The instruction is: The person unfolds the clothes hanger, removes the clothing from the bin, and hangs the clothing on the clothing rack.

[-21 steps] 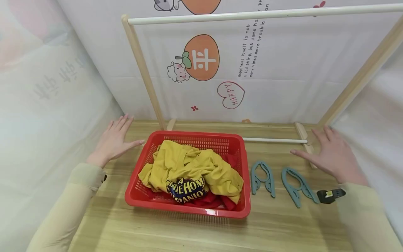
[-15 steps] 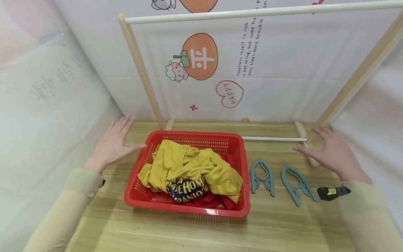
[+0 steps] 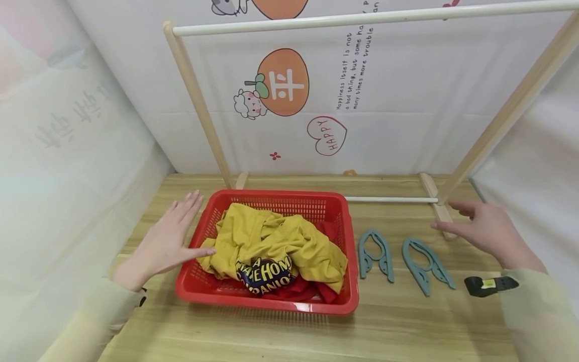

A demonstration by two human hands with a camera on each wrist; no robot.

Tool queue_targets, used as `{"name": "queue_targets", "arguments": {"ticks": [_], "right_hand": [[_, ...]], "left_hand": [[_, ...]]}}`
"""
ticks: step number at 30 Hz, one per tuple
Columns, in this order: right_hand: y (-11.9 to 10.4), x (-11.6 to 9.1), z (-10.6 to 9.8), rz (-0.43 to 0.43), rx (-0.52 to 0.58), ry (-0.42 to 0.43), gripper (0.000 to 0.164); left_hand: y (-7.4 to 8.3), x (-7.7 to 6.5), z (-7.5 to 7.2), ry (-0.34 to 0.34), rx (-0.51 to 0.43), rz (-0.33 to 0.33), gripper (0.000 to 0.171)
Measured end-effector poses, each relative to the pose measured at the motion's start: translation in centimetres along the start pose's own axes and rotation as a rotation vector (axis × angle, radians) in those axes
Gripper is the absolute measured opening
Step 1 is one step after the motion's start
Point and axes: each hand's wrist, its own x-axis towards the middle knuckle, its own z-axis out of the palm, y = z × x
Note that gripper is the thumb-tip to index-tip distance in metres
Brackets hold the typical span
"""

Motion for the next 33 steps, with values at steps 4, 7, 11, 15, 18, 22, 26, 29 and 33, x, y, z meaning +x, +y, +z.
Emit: {"name": "queue_targets", "arguments": {"ticks": [4,7,11,15,18,22,26,29,33], "right_hand": [[0.6,-0.7,0.6,0.008,-0.012,-0.008,0.085],[1.2,-1.4,1.4,0.014,0.002,-0.033,0.083],[1.8,-2.4,2.7,0.003,0.04,-0.066,0.078],[1.7,-3.4,3.6,-0.019,0.044,-0.081,0.072],[1.5,-4.0,4.0,-0.02,0.018,-0.098,0.072],[1.5,-4.7,4.8,-0.017,0.011,-0.114,0.072],[1.6,-5.0,5.5,-0.014,0.029,-0.116,0.071],[1.6,-4.9,5.9,-0.004,0.049,-0.125,0.071],[1.8,-4.7,6.2,0.003,0.056,-0.137,0.071]], "left_hand": [[1.4,-1.2,0.3,-0.021,-0.02,-0.005,0.129],[2.2,-2.0,0.7,-0.023,-0.024,0.004,0.13],[3.0,-3.0,1.5,-0.03,-0.022,0.022,0.131],[3.3,-3.6,2.1,-0.054,-0.022,0.021,0.134],[3.4,-3.9,2.1,-0.064,-0.022,0.008,0.137],[3.5,-4.4,2.0,-0.073,-0.015,-0.009,0.141],[3.5,-5.0,1.8,-0.097,-0.025,-0.041,0.145],[3.5,-5.3,1.8,-0.105,-0.035,-0.067,0.148],[3.3,-5.5,1.9,-0.101,-0.044,-0.079,0.149]]}}
